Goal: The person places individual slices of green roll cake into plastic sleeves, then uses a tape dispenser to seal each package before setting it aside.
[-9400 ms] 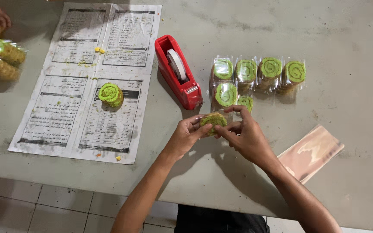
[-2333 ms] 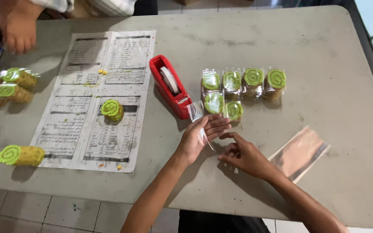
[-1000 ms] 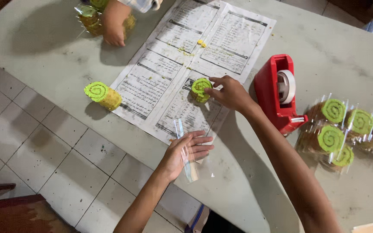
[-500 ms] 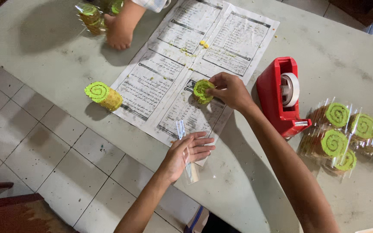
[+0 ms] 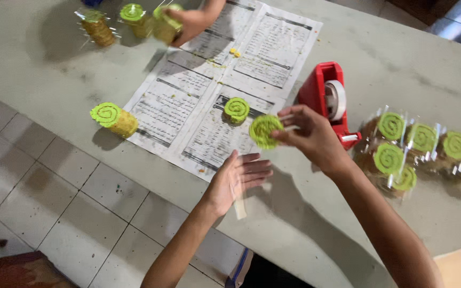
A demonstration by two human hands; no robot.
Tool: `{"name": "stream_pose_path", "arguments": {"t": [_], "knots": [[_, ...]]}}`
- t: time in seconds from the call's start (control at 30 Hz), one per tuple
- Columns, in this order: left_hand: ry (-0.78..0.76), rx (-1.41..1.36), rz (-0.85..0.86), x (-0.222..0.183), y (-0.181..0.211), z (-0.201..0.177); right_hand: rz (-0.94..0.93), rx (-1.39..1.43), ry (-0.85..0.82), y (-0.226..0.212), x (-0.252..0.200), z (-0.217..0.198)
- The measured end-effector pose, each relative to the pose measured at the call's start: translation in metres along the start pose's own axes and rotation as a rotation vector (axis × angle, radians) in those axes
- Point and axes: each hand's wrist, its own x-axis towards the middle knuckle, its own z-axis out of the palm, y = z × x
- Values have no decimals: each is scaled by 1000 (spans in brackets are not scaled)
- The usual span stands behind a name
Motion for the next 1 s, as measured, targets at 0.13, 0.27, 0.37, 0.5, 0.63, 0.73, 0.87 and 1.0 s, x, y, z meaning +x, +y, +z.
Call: {"name": "stream_pose_path", "arguments": {"t": [0.13,0.27,0.37,0.5,0.63,0.73,0.87,1.0], "knots": [[-27,-109,-56,28,-36,9,53,29,14,13,-58,-29],[-103,27,-109,42,-58,44,175,43,100,7,-109,-50],[-187,80,-153,54,-83,66,238,72,157,9,-137,-71],[-265,118,-224,61,-114,93,275,103,280,15,-175,-93],[-302,151,-283,68,-137,125,261,60,349,18,-203,-116],[-325,133,-337,68,-151,144,248,-21,390,8,-225,-128],[-314,166,-369,76,-176,154,185,-226,337,0,-251,-142],[-312,168,-409,83,-195,163,44,-466,360,13,-265,-156]]}}
